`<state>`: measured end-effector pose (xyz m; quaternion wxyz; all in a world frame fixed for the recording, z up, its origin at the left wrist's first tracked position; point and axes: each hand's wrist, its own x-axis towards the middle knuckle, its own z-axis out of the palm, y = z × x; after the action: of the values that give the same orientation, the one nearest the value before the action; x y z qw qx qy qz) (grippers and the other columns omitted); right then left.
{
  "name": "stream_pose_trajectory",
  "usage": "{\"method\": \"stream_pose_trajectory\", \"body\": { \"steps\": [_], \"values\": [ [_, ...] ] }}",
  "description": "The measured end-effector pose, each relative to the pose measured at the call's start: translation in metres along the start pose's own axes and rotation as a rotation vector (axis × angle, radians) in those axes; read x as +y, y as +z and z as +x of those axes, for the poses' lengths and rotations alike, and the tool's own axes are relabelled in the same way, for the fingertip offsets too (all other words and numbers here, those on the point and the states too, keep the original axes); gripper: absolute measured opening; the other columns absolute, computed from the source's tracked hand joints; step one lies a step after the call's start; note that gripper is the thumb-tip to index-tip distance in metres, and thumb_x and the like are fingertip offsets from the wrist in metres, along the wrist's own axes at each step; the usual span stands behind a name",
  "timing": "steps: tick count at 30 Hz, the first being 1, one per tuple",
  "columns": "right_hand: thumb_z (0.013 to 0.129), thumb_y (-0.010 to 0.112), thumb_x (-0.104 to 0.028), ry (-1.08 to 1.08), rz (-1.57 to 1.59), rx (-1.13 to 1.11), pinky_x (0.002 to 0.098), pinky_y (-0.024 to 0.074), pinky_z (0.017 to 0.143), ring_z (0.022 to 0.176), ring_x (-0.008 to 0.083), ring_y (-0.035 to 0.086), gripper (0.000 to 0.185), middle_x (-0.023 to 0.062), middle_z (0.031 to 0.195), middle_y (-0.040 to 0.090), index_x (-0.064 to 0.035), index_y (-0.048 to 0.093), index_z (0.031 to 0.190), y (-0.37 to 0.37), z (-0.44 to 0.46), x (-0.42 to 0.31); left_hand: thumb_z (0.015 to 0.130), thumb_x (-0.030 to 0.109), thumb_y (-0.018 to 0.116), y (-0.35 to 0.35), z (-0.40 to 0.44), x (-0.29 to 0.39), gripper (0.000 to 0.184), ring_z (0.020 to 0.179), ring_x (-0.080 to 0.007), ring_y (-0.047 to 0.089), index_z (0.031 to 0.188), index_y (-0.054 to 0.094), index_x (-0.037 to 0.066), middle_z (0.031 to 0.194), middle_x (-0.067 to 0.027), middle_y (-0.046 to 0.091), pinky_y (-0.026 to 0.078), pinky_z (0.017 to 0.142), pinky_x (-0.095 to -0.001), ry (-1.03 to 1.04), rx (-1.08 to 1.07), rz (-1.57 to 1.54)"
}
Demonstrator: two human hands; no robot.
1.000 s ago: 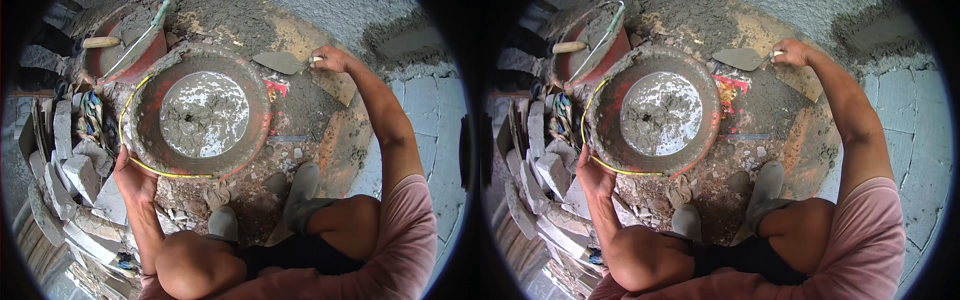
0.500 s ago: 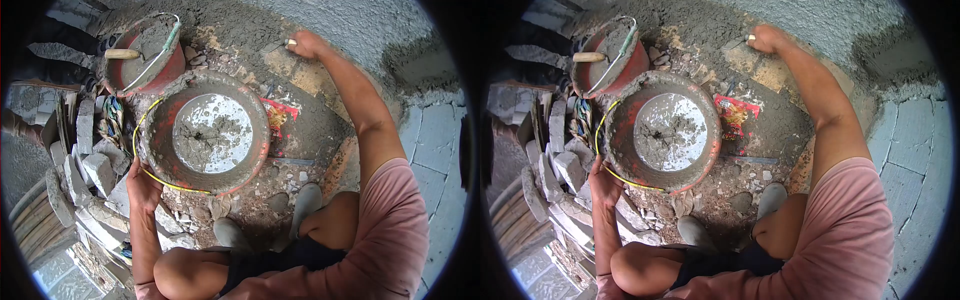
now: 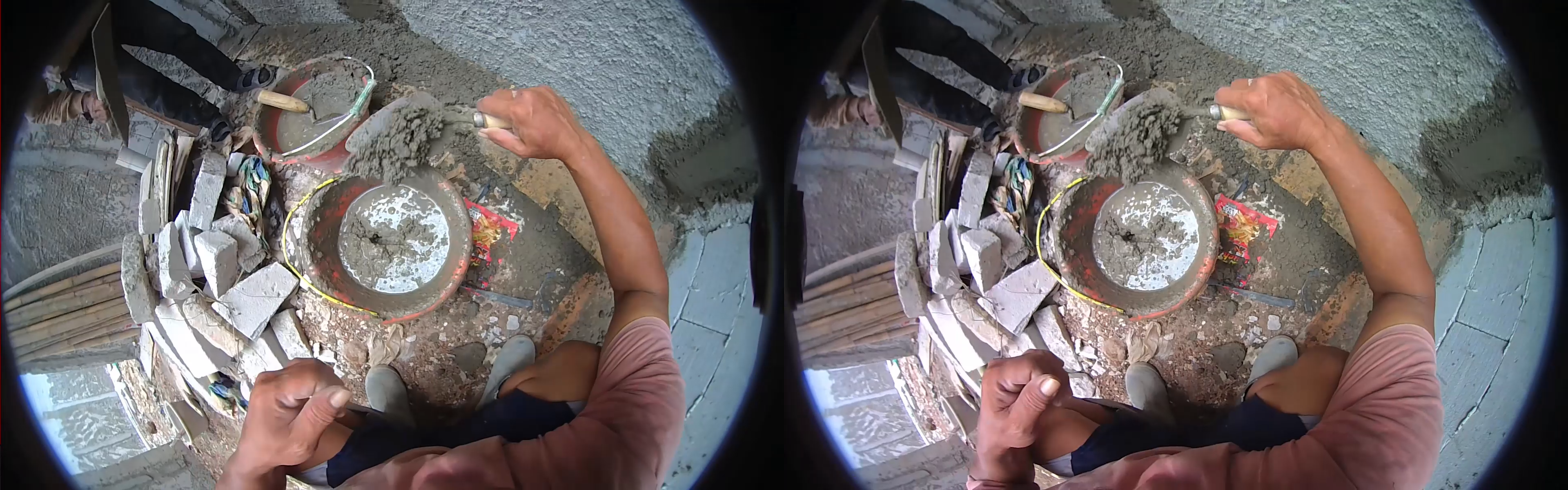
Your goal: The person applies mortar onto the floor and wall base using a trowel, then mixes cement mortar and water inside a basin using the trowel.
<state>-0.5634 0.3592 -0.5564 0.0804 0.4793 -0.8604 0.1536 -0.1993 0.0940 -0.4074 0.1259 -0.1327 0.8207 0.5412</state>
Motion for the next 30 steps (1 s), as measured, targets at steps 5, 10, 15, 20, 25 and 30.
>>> {"method": "stream_pose_trajectory", "body": {
  "steps": [5,10,15,20,25,30],
  "values": [
    [0.089,0.070,-0.036,0.558,0.023,-0.285,0.0521,0.0558,0.083,0.095,0.0420,0.071,0.038,0.0253,0.098,0.073,0.0017,0.073,0.097,0.039,-0.002,0.054,0.093,0.020,0.077,0.004,0.013,-0.014,0.023,0.075,-0.0268,0.069,0.086,0.073,-0.002,0.078,-0.0120,0.072,0.052,0.072,-0.0370,0.026,-0.176,0.171],
    [0.086,0.071,-0.040,0.535,0.168,-0.555,0.0519,0.0551,0.086,0.098,0.0443,0.070,0.049,0.0313,0.102,0.071,0.0079,0.073,0.096,0.104,-0.029,0.080,0.091,0.029,0.078,0.005,0.037,-0.008,0.047,0.100,-0.0325,0.072,0.128,0.067,0.002,0.107,-0.0137,0.075,0.056,0.089,-0.0405,0.134,-0.362,0.372],
    [0.087,0.069,-0.038,0.539,0.223,-0.557,0.0499,0.0548,0.092,0.105,0.0450,0.069,0.048,0.0326,0.108,0.070,0.0077,0.074,0.101,0.140,-0.013,0.093,0.091,0.039,0.076,0.011,0.054,-0.013,0.062,0.109,-0.0374,0.069,0.139,0.059,0.003,0.117,-0.0155,0.072,0.055,0.095,-0.0429,0.072,-0.564,0.528],
    [0.090,0.064,-0.032,0.650,0.130,-0.324,0.0502,0.0544,0.098,0.112,0.0454,0.067,0.042,0.0295,0.119,0.070,0.0054,0.074,0.109,0.168,0.033,0.109,0.091,0.042,0.077,0.015,0.056,-0.010,0.066,0.109,-0.0380,0.069,0.140,0.058,0.002,0.118,-0.0164,0.072,0.055,0.095,-0.0439,-0.003,-0.571,0.473],
    [0.091,0.060,-0.026,0.796,0.107,-0.248,0.0505,0.0534,0.100,0.116,0.0439,0.066,0.037,0.0229,0.125,0.070,-0.0001,0.074,0.115,0.174,0.063,0.099,0.091,0.043,0.076,0.012,0.042,-0.020,0.068,0.109,-0.0392,0.069,0.141,0.057,0.001,0.118,-0.0193,0.071,0.055,0.096,-0.0444,-0.061,-0.505,0.542],
    [0.093,0.064,-0.028,0.678,0.037,-0.098,0.0510,0.0546,0.094,0.109,0.0431,0.068,0.031,0.0217,0.115,0.072,-0.0046,0.074,0.110,0.178,0.048,0.098,0.092,0.045,0.074,0.014,0.033,-0.014,0.068,0.109,-0.0411,0.068,0.141,0.057,0.000,0.118,-0.0219,0.070,0.054,0.096,-0.0451,-0.041,-0.487,0.596]
  ]
}}
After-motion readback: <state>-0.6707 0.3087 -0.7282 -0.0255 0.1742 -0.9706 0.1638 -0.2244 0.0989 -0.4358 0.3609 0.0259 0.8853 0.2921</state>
